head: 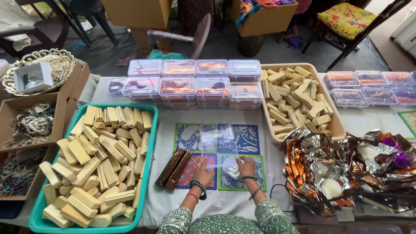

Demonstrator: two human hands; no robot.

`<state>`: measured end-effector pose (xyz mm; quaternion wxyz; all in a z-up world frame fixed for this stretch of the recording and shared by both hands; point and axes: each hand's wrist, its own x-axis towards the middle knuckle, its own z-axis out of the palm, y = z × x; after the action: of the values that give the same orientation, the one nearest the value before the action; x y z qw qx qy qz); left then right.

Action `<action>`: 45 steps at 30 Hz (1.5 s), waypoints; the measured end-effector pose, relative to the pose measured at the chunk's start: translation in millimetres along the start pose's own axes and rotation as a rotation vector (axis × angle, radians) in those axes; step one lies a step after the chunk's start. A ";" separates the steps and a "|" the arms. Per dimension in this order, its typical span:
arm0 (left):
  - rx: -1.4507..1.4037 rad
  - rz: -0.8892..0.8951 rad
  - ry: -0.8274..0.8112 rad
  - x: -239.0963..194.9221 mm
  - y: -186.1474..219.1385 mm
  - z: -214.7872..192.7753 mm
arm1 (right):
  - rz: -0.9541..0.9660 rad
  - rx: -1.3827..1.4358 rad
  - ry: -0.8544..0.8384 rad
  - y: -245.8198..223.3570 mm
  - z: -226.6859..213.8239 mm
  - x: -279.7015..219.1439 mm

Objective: The person wipes a small wooden block with a white cloth, then wraps it in a sheet of copper-colored foil. They repeat this process with a second block. Finally, they place the wrapped blocks into a clear plastic container.

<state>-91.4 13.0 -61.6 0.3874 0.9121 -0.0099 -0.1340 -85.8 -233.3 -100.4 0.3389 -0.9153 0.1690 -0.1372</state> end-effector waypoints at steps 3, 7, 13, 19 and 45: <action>0.037 0.107 0.053 1.1 -18.9 13.2 | -0.081 0.026 0.031 42.2 -8.3 -7.8; 0.061 0.032 0.017 -17.9 10.6 -12.5 | -0.048 -0.243 0.057 40.3 -82.4 -17.4; 0.260 0.079 0.041 -23.3 5.4 -7.7 | -0.177 -0.582 -0.029 103.8 -95.1 -33.5; 0.299 -0.004 0.006 -28.6 22.8 -12.7 | -0.193 -0.459 -0.053 -31.2 -122.4 -35.7; 0.583 0.284 0.067 -48.6 -21.4 27.6 | -0.984 -0.277 -0.727 -236.9 59.5 -35.4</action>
<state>-147.0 14.5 -83.6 0.1248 0.9780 -0.1623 -0.0399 -44.9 -16.1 9.2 0.1503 -0.9094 -0.3821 0.0659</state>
